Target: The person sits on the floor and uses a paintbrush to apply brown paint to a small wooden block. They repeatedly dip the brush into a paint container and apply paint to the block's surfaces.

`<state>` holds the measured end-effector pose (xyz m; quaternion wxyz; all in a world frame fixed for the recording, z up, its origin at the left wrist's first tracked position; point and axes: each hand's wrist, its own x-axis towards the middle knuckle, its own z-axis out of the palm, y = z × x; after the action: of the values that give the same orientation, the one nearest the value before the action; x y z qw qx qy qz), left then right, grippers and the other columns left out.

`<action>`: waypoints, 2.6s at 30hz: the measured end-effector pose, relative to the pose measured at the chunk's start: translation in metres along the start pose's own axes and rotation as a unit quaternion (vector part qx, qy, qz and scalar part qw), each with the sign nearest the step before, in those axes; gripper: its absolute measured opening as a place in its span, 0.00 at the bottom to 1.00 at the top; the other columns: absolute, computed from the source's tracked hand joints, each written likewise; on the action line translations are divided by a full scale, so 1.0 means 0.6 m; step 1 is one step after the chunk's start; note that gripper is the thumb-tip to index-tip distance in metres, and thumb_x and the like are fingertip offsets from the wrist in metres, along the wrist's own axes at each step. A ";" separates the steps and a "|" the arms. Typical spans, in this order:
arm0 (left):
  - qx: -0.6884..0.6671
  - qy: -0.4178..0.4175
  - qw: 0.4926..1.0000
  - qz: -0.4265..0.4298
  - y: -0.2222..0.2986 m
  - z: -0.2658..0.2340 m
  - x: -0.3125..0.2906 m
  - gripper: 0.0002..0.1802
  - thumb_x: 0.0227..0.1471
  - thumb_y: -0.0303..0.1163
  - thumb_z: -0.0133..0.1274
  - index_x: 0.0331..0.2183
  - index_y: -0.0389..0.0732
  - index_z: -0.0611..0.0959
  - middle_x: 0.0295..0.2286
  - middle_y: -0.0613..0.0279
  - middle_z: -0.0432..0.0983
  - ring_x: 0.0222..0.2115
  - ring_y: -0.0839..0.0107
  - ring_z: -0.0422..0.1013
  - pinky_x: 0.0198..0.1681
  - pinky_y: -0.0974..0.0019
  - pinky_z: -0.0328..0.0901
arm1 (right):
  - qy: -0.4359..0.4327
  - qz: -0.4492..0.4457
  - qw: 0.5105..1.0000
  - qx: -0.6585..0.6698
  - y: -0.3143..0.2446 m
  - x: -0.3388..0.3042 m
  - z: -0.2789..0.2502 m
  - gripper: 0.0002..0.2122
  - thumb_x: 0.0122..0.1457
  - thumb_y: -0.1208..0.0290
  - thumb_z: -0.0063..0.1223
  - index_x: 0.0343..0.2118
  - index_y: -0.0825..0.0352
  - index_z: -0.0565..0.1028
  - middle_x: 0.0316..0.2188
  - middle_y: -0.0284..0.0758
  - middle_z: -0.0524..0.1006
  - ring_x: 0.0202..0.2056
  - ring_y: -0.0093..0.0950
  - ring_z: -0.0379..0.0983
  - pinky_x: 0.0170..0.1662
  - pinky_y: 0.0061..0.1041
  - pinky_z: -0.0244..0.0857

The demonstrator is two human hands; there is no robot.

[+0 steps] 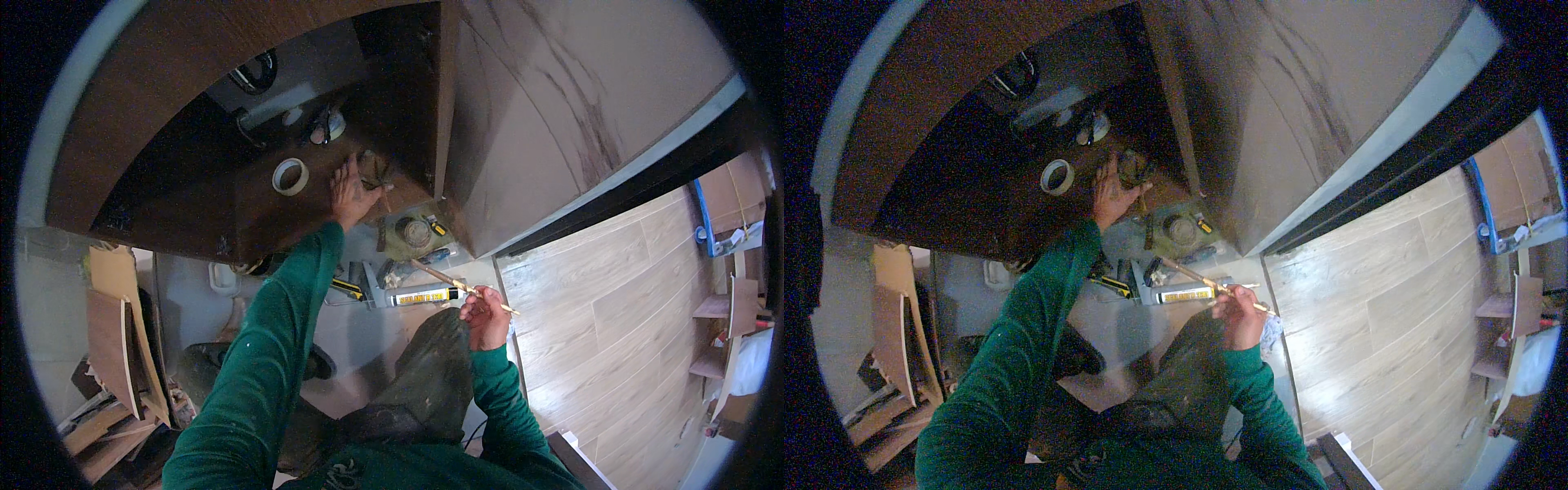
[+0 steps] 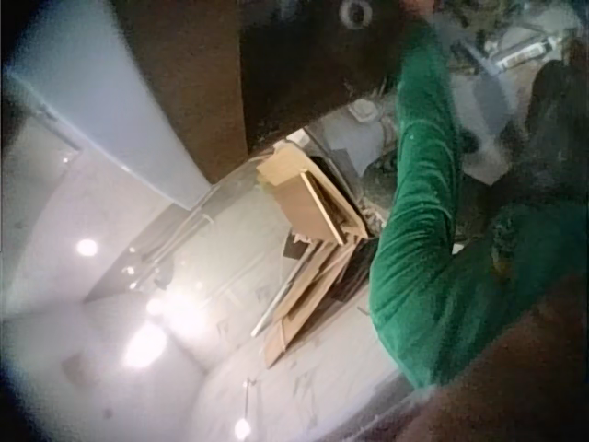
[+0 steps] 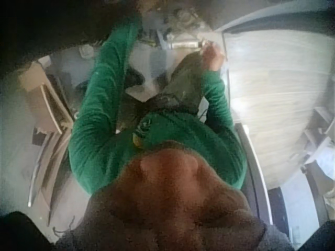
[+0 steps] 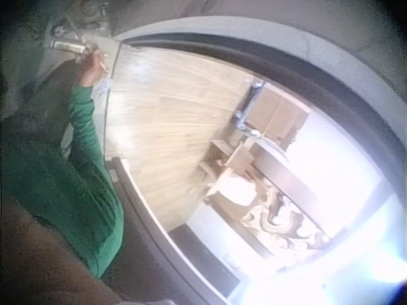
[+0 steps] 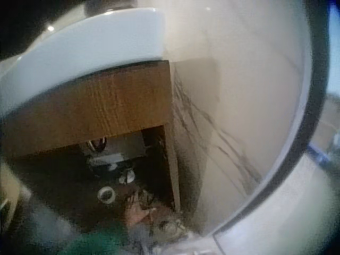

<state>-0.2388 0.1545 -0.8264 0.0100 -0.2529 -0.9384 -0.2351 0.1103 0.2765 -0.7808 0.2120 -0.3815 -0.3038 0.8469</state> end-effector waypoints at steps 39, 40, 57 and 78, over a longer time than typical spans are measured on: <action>-0.212 0.197 0.940 0.182 0.011 -0.467 -0.352 0.50 0.26 0.30 0.69 0.54 0.31 0.65 0.49 0.43 0.65 0.50 0.49 0.65 0.54 0.58 0.63 | -0.290 -0.504 0.711 -0.396 -0.036 -0.263 0.383 0.07 0.60 0.77 0.51 0.37 0.74 0.78 0.28 0.37 0.78 0.28 0.22 0.72 0.29 0.19 0.65; -0.210 0.197 0.941 0.180 0.012 -0.467 -0.350 0.50 0.26 0.30 0.69 0.54 0.31 0.65 0.49 0.43 0.66 0.50 0.49 0.65 0.54 0.58 0.63 | -0.282 -0.501 0.717 -0.395 -0.038 -0.263 0.379 0.07 0.61 0.77 0.51 0.37 0.73 0.78 0.28 0.37 0.78 0.26 0.21 0.72 0.28 0.18 0.64; -0.216 0.143 0.949 0.179 0.023 -0.444 -0.323 0.48 0.30 0.31 0.66 0.54 0.30 0.64 0.50 0.43 0.64 0.51 0.48 0.65 0.54 0.57 0.64 | -0.260 -0.372 0.840 -0.297 -0.064 -0.234 0.329 0.09 0.62 0.72 0.50 0.39 0.73 0.77 0.29 0.41 0.80 0.15 0.13 0.59 0.17 0.13 0.52; -0.432 -0.076 0.881 0.175 0.008 -0.459 -0.304 0.54 0.24 0.26 0.65 0.58 0.31 0.62 0.55 0.53 0.63 0.57 0.64 0.60 0.63 0.62 0.51 | -0.275 -0.189 0.921 -0.199 -0.151 -0.154 0.280 0.08 0.57 0.74 0.51 0.34 0.74 0.76 0.26 0.45 0.78 0.12 0.17 0.58 0.15 0.16 0.49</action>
<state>-0.1047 -0.0505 -0.6042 -0.1306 -0.4095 -0.6822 -0.5915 0.0490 0.2282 -0.5836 0.1955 -0.1035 -0.5789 0.7848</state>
